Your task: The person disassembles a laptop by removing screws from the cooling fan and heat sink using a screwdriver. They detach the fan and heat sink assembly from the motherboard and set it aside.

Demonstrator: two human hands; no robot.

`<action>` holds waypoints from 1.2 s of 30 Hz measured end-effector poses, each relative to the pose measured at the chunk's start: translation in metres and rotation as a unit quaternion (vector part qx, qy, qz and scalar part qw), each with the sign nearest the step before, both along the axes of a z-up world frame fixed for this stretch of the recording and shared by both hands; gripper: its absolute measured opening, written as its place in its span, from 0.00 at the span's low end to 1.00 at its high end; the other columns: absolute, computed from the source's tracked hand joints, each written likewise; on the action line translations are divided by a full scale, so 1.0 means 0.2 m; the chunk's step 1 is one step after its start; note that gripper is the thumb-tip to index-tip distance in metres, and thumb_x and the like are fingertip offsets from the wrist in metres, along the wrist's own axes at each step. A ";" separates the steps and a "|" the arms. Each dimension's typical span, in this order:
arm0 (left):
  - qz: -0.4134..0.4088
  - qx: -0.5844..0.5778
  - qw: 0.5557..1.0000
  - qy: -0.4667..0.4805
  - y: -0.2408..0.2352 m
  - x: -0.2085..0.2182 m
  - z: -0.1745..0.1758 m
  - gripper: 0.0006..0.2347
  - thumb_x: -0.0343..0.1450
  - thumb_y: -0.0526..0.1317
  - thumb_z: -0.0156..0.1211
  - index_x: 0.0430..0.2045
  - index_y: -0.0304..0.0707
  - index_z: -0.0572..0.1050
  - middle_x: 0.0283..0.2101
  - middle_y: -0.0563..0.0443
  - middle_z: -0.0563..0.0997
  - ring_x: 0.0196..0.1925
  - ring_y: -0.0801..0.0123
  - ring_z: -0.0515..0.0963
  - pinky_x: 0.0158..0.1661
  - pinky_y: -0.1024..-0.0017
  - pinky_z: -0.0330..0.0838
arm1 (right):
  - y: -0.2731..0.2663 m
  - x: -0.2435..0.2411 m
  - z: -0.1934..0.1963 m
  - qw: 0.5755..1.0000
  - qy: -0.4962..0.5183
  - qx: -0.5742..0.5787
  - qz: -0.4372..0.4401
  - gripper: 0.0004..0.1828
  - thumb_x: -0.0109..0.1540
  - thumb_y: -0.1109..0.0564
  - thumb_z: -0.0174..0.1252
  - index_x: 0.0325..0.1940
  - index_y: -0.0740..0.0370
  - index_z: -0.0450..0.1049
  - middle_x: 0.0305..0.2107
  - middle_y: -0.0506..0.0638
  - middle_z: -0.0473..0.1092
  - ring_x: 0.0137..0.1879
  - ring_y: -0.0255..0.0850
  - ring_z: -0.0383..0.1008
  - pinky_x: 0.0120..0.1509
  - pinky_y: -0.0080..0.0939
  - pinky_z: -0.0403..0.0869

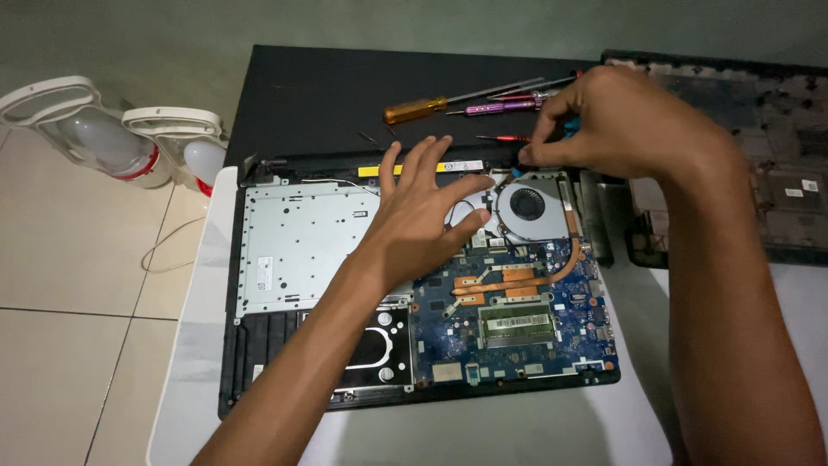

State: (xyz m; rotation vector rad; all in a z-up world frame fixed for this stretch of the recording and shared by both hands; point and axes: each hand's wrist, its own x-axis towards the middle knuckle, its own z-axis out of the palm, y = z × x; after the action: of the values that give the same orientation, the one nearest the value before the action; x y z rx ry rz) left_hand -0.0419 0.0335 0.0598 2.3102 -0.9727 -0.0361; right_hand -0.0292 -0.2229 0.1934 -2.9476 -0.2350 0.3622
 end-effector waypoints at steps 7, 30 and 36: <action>-0.004 -0.013 1.000 -0.024 0.01 0.01 -0.02 0.33 0.84 0.67 0.28 0.72 0.60 0.81 0.85 0.18 0.58 0.90 0.30 0.49 0.80 0.26 0.27 | 0.09 -0.03 0.03 0.999 0.017 -0.007 -0.047 0.10 0.68 0.45 0.76 0.44 0.51 0.94 0.44 0.47 0.90 0.50 0.45 0.87 0.60 0.55 0.76; 0.006 0.007 0.997 -0.073 -0.02 0.06 -0.12 0.21 0.84 0.61 0.50 0.65 0.62 0.84 0.83 0.22 0.63 0.87 0.31 0.55 0.78 0.25 0.32 | 0.34 -0.03 0.06 0.982 0.015 -0.186 -0.028 0.37 0.74 0.35 0.71 0.66 0.77 0.82 0.56 0.81 0.82 0.63 0.83 0.83 0.56 0.81 0.83; -0.003 -0.027 0.997 -0.078 -0.01 0.05 -0.11 0.21 0.85 0.60 0.49 0.58 0.54 0.86 0.81 0.17 0.64 0.87 0.27 0.56 0.77 0.26 0.33 | 0.34 0.01 0.05 0.978 0.017 -0.161 0.130 0.03 0.71 0.52 0.71 0.46 0.50 0.87 0.38 0.51 0.85 0.45 0.56 0.85 0.51 0.62 0.77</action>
State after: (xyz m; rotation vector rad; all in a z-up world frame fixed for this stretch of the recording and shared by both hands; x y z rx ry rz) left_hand -0.0325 0.0320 0.0376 2.2868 -1.0445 0.1677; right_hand -0.0277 -0.1557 0.2030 -3.2282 -0.6165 0.5300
